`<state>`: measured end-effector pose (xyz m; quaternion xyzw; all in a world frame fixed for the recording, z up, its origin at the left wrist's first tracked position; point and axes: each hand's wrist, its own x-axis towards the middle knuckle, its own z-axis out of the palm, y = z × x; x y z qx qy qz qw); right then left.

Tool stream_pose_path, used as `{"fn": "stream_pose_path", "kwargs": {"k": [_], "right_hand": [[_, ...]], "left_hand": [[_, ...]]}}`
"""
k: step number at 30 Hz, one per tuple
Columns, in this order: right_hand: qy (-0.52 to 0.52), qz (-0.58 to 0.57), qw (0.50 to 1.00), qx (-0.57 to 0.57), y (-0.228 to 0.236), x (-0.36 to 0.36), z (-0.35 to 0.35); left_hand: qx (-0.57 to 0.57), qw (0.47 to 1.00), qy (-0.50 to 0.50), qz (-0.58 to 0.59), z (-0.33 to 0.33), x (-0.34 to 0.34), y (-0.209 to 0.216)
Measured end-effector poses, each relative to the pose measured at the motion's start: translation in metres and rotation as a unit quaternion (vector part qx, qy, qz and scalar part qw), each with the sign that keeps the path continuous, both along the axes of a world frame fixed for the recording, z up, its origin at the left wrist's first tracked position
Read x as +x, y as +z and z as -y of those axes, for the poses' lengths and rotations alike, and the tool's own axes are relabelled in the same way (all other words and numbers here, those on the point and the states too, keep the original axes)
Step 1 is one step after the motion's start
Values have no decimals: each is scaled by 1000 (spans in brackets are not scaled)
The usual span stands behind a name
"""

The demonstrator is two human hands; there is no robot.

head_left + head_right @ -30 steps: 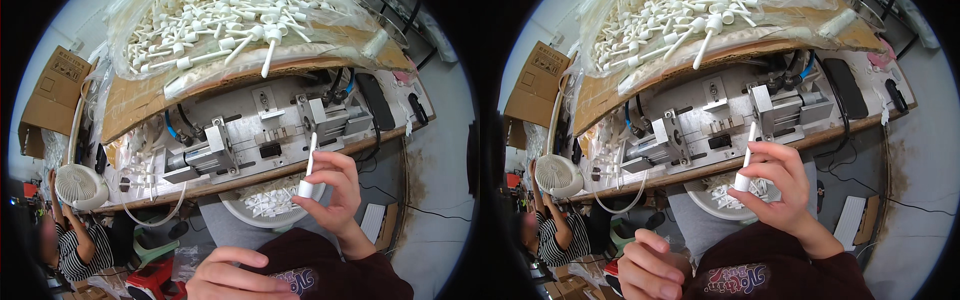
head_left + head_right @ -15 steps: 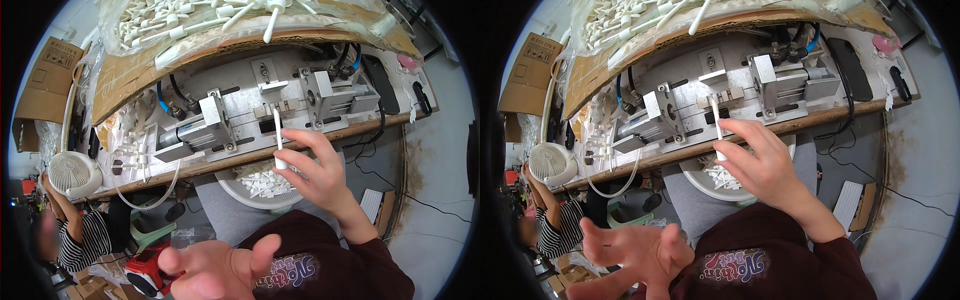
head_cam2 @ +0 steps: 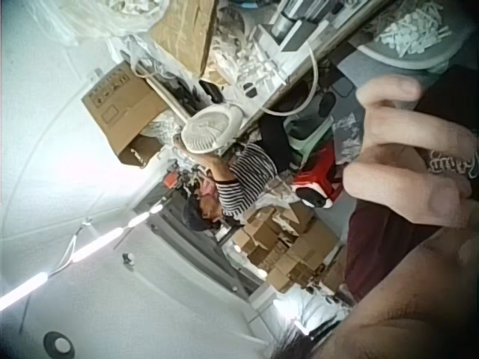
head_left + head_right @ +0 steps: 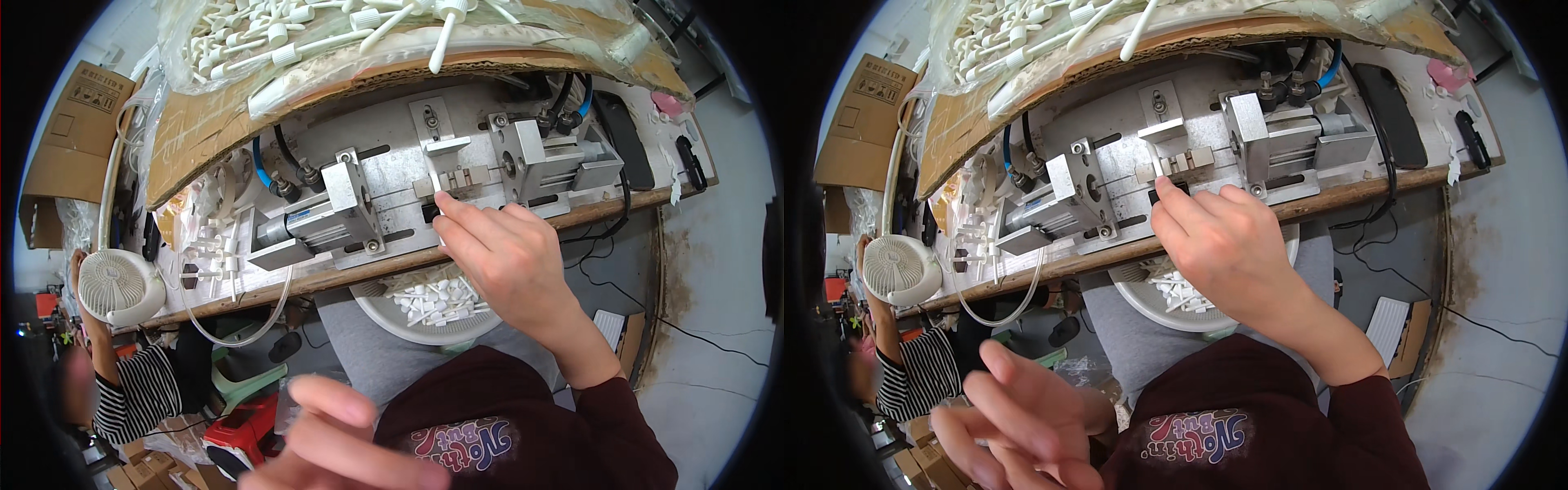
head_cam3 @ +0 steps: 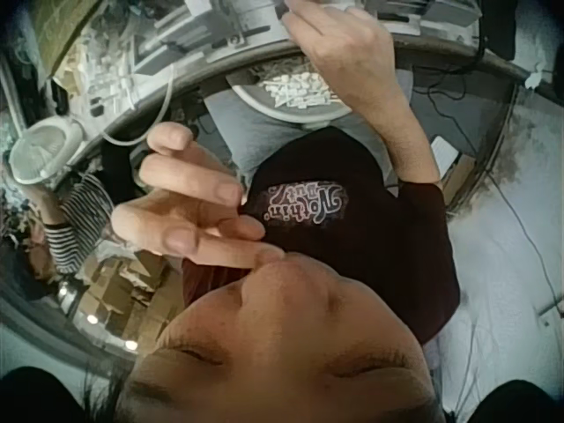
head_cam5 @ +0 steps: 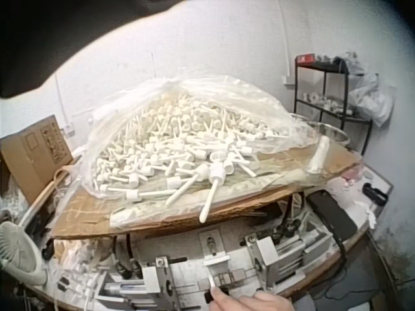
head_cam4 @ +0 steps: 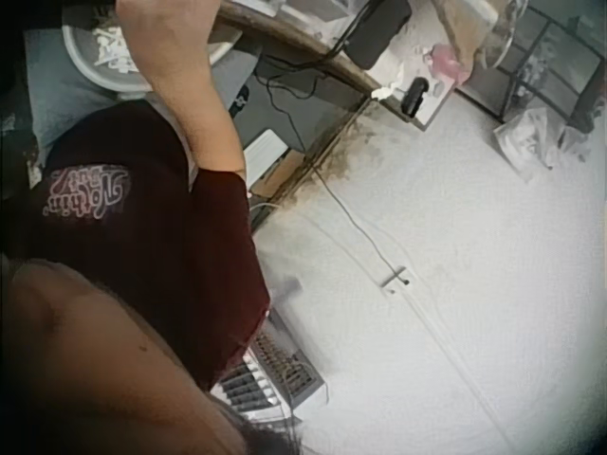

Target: Assembling small white plastic pump or valve components using a small pneumatic press machine.

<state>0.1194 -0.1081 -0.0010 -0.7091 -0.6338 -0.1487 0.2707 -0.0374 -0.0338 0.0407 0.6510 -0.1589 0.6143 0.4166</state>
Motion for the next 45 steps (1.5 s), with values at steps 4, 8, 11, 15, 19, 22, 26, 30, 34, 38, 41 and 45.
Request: {"fn": "stream_pose_path", "kwargs": {"k": [4,8,11,15,19,22,26,30,34,38,41,45], "right_hand": [[-6,1,1000,-1,0,2,2],[-7,25,1000,-10,1,3,3],[1,40,999,-24,6,0,2],[-16,14,998,-55,4,-3,3],[13,11,999,-38,11,2,2],[30,-28,999,-8,32,10,2],[-9,44,990,130,61,50,-22],[20,173,978,115,87,106,-63],[46,112,993,3,83,136,-97],[28,22,986,-163,103,138,-108],[31,24,992,-120,93,147,-106],[60,-1,997,-45,85,153,-104]], "left_hand": [[17,965,162,-205,-31,-11,8],[-41,927,274,-251,-63,12,0],[62,891,370,-256,-96,22,17],[153,859,418,-252,-152,73,26],[103,839,329,-421,-180,85,27],[87,847,275,-447,-177,79,36],[79,856,287,-422,-174,70,38],[25,858,340,-384,-150,50,45],[-7,880,323,-349,-107,23,47],[-24,895,269,-354,-66,7,33],[-25,892,196,-407,-41,5,8],[11,873,171,-456,-22,11,-31]]}}
